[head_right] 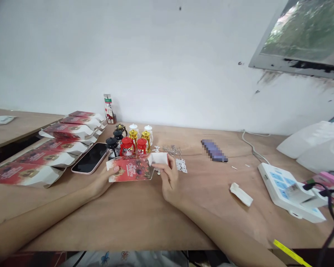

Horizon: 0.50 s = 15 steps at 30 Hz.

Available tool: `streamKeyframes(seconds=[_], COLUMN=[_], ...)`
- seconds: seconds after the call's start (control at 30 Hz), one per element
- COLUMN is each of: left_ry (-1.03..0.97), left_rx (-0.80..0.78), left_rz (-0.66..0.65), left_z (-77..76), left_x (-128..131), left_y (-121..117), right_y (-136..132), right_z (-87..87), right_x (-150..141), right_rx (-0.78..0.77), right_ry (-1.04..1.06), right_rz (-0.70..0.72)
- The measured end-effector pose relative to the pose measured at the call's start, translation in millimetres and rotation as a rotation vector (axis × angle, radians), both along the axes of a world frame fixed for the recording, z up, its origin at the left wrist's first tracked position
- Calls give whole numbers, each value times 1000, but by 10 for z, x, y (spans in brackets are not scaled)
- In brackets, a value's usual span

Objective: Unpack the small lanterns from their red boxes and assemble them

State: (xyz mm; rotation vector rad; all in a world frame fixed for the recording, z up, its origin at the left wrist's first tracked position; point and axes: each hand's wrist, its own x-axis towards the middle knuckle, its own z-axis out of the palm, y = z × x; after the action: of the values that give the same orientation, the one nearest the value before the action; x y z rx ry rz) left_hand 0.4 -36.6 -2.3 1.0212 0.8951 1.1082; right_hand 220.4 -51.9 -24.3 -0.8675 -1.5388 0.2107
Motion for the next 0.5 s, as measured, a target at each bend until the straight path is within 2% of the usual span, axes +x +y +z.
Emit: streamKeyframes(seconds=[0.07, 0.2, 0.27, 0.37, 0.5], left_ry=[-5, 46, 128, 299, 505], left_rx=[2, 66, 175, 428, 678], left_rz=[3, 49, 99, 167, 172], left_z=[10, -7, -13, -2, 30], left_x=[-2, -8, -14, -31, -30], left_y=[-4, -27, -50, -100, -163], right_y=[-33, -22, 10, 53, 88], right_z=[37, 52, 41, 21, 26], right_x=[3, -29, -59, -95, -100], right_rx=[-37, -160, -230, -328, -466], right_ry=[-27, 65, 129, 230, 341], right_rz=[35, 49, 96, 182, 280])
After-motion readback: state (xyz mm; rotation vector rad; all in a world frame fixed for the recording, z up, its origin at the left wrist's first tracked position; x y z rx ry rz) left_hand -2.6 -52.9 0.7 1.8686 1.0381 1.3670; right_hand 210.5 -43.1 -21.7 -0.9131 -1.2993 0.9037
